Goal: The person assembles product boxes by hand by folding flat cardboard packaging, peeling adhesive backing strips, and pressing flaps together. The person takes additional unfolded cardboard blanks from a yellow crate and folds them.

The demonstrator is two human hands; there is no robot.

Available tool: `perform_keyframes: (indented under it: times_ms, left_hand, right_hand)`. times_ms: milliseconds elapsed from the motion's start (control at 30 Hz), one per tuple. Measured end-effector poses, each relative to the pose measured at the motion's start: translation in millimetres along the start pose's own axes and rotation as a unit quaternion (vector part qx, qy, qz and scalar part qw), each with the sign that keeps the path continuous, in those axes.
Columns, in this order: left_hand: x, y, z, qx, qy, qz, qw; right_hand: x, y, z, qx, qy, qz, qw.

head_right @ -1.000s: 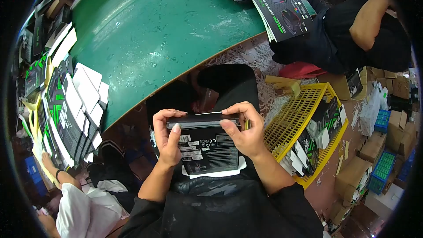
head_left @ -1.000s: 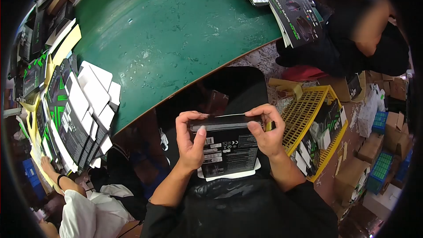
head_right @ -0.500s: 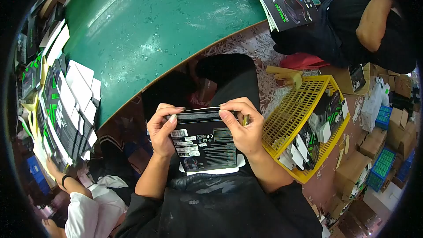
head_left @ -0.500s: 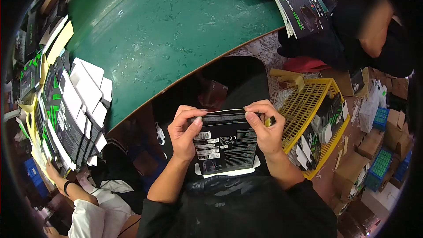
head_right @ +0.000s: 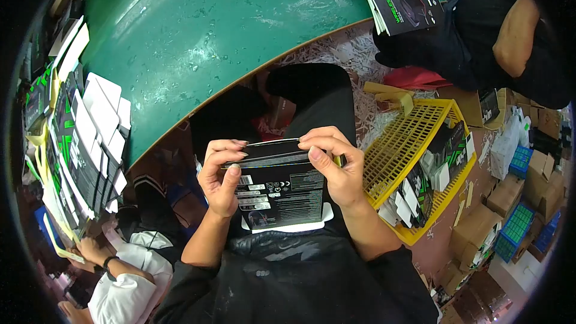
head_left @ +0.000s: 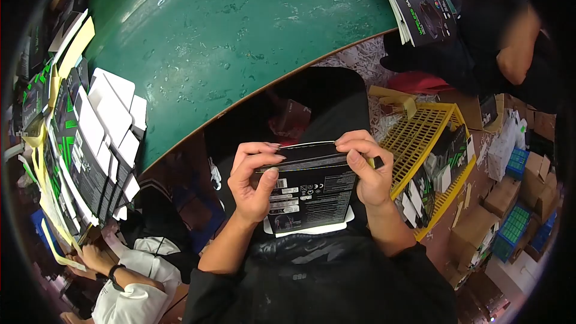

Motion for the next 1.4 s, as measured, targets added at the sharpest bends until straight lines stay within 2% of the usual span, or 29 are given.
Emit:
perform_keyframes:
  times_ms: [267, 467, 533, 733, 833, 967, 1067, 1200, 1333, 1400]
  left_hand:
    - [2.0, 0.4, 4.2, -0.049, 0.001, 0.013, 0.999]
    - [0.5, 0.4, -3.5, -0.051, 0.052, 0.007, 0.997]
    - [1.1, 0.7, -3.8, -0.057, 0.056, 0.013, 0.997]
    - [0.1, -0.6, -1.2, -0.058, 0.051, 0.027, 0.997]
    - [-3.1, 1.3, -4.3, -0.055, 0.066, 0.023, 0.996]
    - [-1.4, -0.5, -7.5, -0.043, 0.082, 0.007, 0.996]
    - [0.4, 0.8, -13.2, -0.033, 0.092, 0.01, 0.995]
    - [1.9, 3.5, -16.9, -0.035, 0.079, 0.027, 0.996]
    - [1.2, -3.6, -0.8, -0.042, 0.062, 0.015, 0.997]
    - [-2.9, -12.3, 8.4, -0.054, 0.048, -0.016, 0.997]
  right_hand:
    - [2.4, -2.0, 1.7, 0.027, 0.007, 0.029, 0.999]
    - [2.2, -6.6, 3.6, 0.057, -0.033, 0.057, 0.996]
    - [3.3, -9.7, 3.2, 0.041, -0.038, 0.058, 0.997]
    - [2.3, -14.1, 2.8, 0.085, -0.067, 0.063, 0.992]
    - [2.8, -16.2, 0.2, 0.084, -0.085, 0.039, 0.992]
    - [-7.9, -12.7, 3.3, 0.058, -0.034, -0.027, 0.997]
    - [-2.9, -7.3, 8.9, 0.125, -0.15, 0.054, 0.979]
    - [3.7, 4.5, 14.9, 0.106, -0.116, 0.164, 0.974]
    - [15.1, -0.6, -3.5, 0.062, -0.09, 0.129, 0.986]
    - [13.9, -1.8, -3.1, 0.076, -0.089, 0.103, 0.988]
Point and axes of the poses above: each hand's wrist, its own y-axis towards the middle knuckle, its own x-axis out of the back of the hand, z = x × y, the point moved 2 cm from there along y, towards the middle knuckle, and after that the axes turned 4 degrees about x, right-handed, at the moved point
